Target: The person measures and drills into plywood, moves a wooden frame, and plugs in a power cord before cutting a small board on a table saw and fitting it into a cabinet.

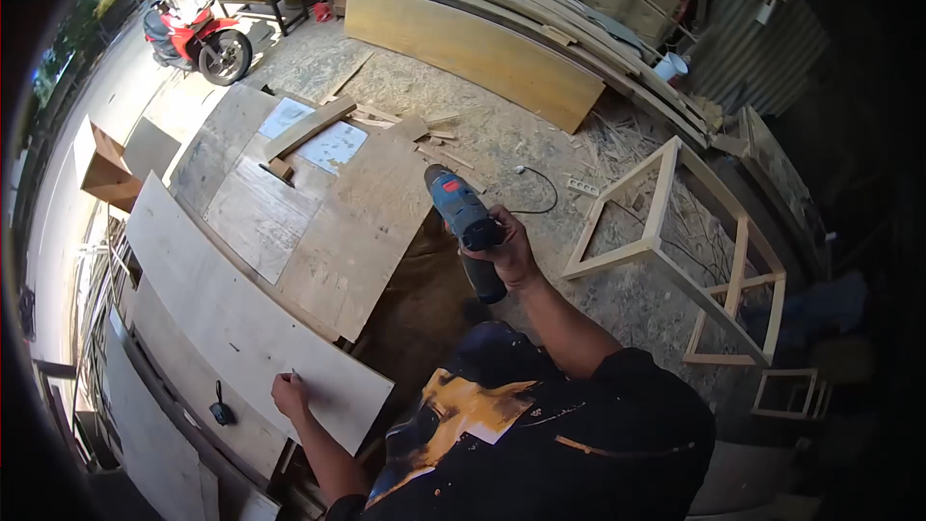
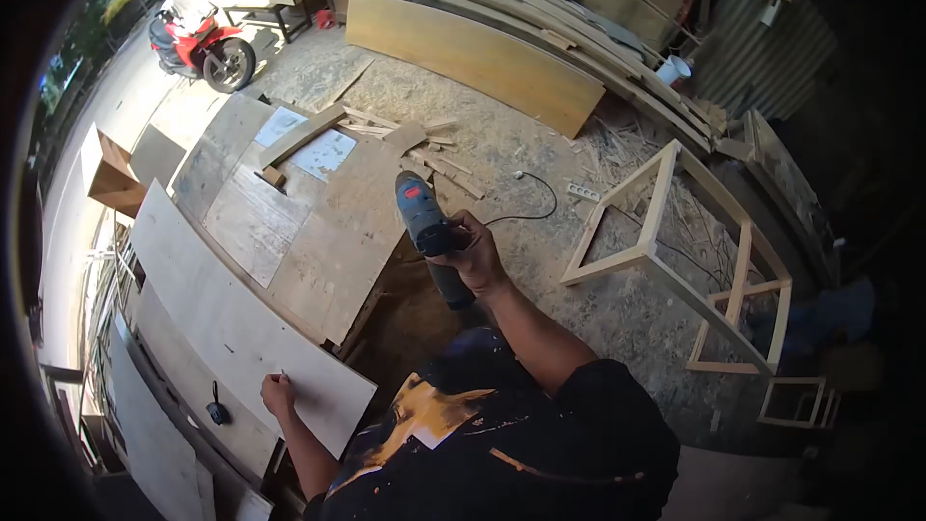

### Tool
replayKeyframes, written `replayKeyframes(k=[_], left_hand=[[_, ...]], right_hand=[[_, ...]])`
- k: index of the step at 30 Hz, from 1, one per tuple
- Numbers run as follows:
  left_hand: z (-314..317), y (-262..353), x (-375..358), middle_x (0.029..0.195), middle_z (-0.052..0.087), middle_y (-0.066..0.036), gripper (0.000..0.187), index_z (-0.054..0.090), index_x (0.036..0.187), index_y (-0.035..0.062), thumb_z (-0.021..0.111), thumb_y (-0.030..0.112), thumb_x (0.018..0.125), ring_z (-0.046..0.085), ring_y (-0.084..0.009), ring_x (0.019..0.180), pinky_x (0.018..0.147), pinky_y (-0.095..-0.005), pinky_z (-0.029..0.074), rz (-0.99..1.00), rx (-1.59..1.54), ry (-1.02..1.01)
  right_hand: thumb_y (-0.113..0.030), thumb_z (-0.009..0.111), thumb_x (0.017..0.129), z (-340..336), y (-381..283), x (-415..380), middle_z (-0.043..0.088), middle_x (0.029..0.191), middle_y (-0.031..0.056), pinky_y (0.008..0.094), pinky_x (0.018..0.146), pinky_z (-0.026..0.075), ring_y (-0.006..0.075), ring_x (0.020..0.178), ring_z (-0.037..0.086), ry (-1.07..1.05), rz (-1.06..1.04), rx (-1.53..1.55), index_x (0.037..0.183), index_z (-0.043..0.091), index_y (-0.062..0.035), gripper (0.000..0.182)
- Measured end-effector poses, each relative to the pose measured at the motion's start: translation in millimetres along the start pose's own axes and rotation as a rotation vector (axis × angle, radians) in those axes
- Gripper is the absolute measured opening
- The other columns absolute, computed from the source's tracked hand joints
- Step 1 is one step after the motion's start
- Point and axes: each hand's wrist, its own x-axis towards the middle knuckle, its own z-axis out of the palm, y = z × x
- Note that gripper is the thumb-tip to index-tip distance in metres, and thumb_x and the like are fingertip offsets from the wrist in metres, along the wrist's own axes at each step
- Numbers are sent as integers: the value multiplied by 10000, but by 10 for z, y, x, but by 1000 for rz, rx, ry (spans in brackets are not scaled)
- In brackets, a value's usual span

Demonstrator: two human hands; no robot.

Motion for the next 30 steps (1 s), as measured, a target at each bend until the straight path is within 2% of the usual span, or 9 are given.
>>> replayKeyframes(k=[6, 8, 10, 11, 16, 20, 22, 26, 30], left_hand=[[116, 47, -38, 749, 578, -61, 164, 601, 944, -12, 594, 146, 896, 489, -148, 635, 618, -290, 443, 447, -549, -44], [-152, 465, -331, 731, 523, -8, 197, 603, 1020, -12, 566, 157, 925, 456, -97, 645, 614, -254, 422, 320, -847, -347], [-253, 748, -501, 721, 472, 19, 233, 583, 1083, -21, 540, 163, 946, 434, -67, 656, 618, -222, 404, 530, -1010, -499], [-332, 947, -630, 734, 471, 16, 259, 570, 1090, -28, 548, 188, 949, 439, -67, 662, 629, -216, 403, 537, -1113, -599], [-320, 1676, -1036, 939, 568, -66, 184, 504, 1038, 51, 573, 193, 945, 567, -203, 912, 865, -335, 465, 402, -1666, -960], [-365, 2095, -1388, 1013, 575, -84, 265, 498, 1080, 19, 563, 240, 950, 543, -183, 1024, 974, -331, 396, 550, -1742, -1139], [-365, 2254, -1550, 1022, 578, -82, 298, 500, 1119, 10, 552, 253, 955, 532, -175, 1039, 1005, -337, 371, 351, -1736, -1253], [-124, 2507, -1551, 1085, 594, -140, 253, 527, 1127, -22, 504, 179, 975, 594, -166, 995, 928, -270, 500, 317, -1768, -1724], [-24, 2725, -1717, 1060, 632, -166, 239, 536, 1126, -23, 498, 156, 973, 642, -171, 942, 831, -253, 559, 334, -1763, -1621]], right_hand=[[-124, 804, 657, 620, -112, -818, 619, 1024, 91, 301, 728, 530, 128, 804, 617, -33, 52, 203, 1159, 515, -66, 583], [-141, 800, 661, 672, -189, -1107, 608, 1056, 102, 303, 722, 535, 136, 804, 619, -65, 49, 255, 1216, 495, -65, 638], [-120, 776, 694, 692, -204, -1341, 591, 1082, 108, 306, 703, 543, 146, 811, 619, -281, -49, 147, 1367, 358, -99, 793], [-84, 740, 730, 713, -168, -1481, 586, 1065, 109, 312, 694, 546, 152, 822, 614, -269, -71, 222, 1461, 193, -162, 916], [-8, 675, 741, 595, 172, -1979, 528, 1120, 119, 319, 718, 525, 187, 929, 585, -202, -71, 71, 1494, 87, -233, 982], [35, 610, 737, 521, 46, -2200, 517, 1104, 88, 295, 758, 500, 162, 939, 546, -210, -115, 136, 1500, 84, -211, 959], [37, 606, 737, 399, 51, -2261, 514, 1085, 80, 288, 751, 495, 152, 915, 538, -248, -66, 218, 1504, 78, -206, 962], [-38, 640, 743, 159, -25, -2328, 495, 1079, 81, 279, 727, 490, 144, 893, 527, -232, -194, 166, 1503, 76, -173, 955], [-87, 616, 734, -40, -293, -2444, 512, 985, 117, 293, 608, 490, 174, 804, 546, -238, -191, 119, 1497, 73, -134, 937]])
